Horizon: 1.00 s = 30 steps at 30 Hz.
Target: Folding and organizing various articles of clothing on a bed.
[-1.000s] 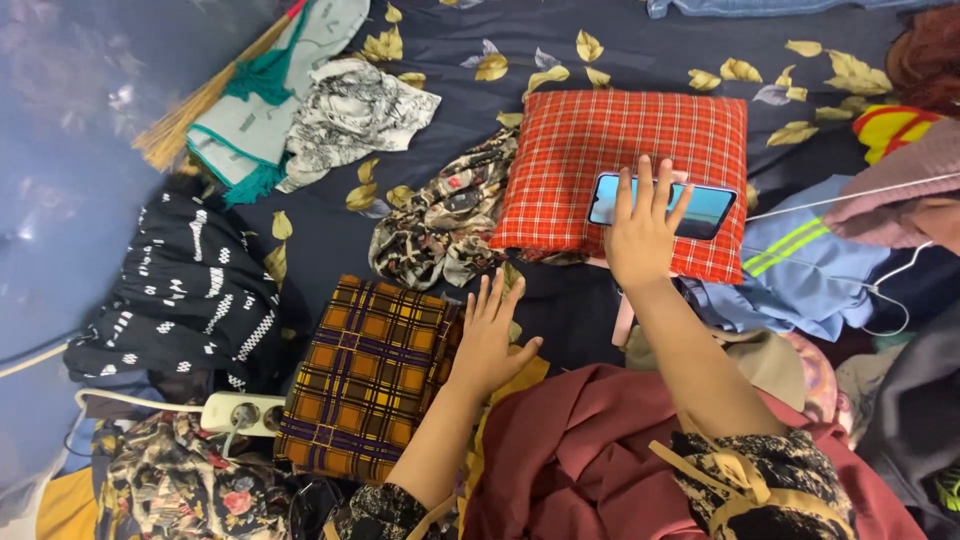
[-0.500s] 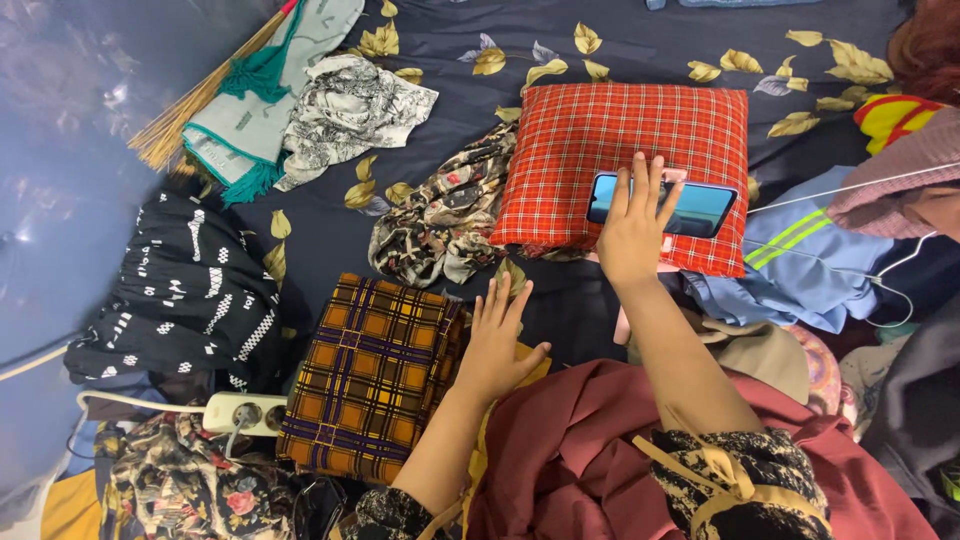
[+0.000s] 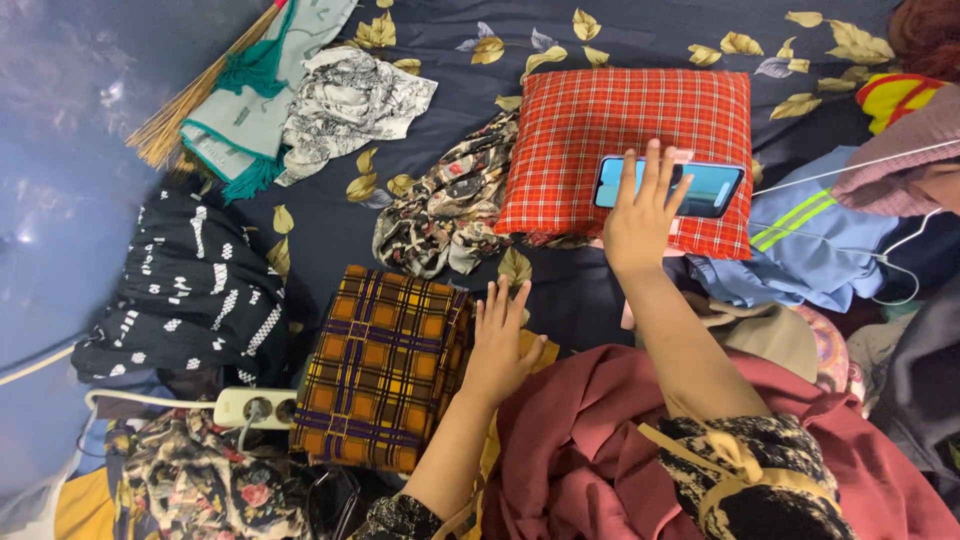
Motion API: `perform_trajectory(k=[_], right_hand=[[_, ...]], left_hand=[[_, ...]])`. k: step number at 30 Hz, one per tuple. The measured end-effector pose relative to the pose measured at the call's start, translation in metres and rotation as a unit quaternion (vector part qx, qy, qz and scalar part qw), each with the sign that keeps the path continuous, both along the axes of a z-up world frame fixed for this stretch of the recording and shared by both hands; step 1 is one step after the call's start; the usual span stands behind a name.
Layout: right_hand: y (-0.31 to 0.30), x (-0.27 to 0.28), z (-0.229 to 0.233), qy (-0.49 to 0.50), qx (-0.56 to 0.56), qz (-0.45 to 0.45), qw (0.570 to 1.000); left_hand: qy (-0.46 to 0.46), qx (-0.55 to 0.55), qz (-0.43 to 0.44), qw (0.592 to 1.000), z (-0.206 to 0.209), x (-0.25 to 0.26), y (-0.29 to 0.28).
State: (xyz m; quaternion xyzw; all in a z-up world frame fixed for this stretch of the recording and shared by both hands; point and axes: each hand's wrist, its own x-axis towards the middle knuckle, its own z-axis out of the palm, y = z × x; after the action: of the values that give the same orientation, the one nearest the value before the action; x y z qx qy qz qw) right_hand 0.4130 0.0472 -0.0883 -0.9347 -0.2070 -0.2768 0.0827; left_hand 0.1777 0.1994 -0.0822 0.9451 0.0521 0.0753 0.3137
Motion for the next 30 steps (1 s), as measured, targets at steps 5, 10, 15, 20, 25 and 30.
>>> perform_trajectory(k=[5, 10, 15, 20, 25, 30], right_hand=[[-0.035, -0.077, 0.03, 0.119, 0.111, 0.064, 0.985], [-0.129, -0.162, 0.008, 0.154, 0.024, 0.058, 0.986], [-0.232, -0.262, -0.05, 0.166, 0.045, 0.041, 0.984], [-0.258, -0.339, -0.041, 0.169, 0.138, -0.009, 0.976], [-0.254, -0.392, -0.021, 0.185, 0.176, -0.017, 0.967], [-0.261, -0.425, -0.009, 0.296, 0.201, 0.011, 0.934]], left_hand=[[-0.012, -0.015, -0.042, 0.999, -0.007, -0.021, -0.026], [-0.006, -0.063, -0.15, 0.987, -0.034, -0.054, -0.085], [-0.023, -0.06, -0.134, 0.989, -0.072, -0.076, -0.098], [-0.029, -0.067, -0.131, 0.989, -0.093, -0.098, -0.097], [0.039, -0.049, -0.117, 0.991, -0.051, -0.127, -0.1], [0.028, 0.025, -0.154, 0.987, -0.021, -0.161, -0.109]])
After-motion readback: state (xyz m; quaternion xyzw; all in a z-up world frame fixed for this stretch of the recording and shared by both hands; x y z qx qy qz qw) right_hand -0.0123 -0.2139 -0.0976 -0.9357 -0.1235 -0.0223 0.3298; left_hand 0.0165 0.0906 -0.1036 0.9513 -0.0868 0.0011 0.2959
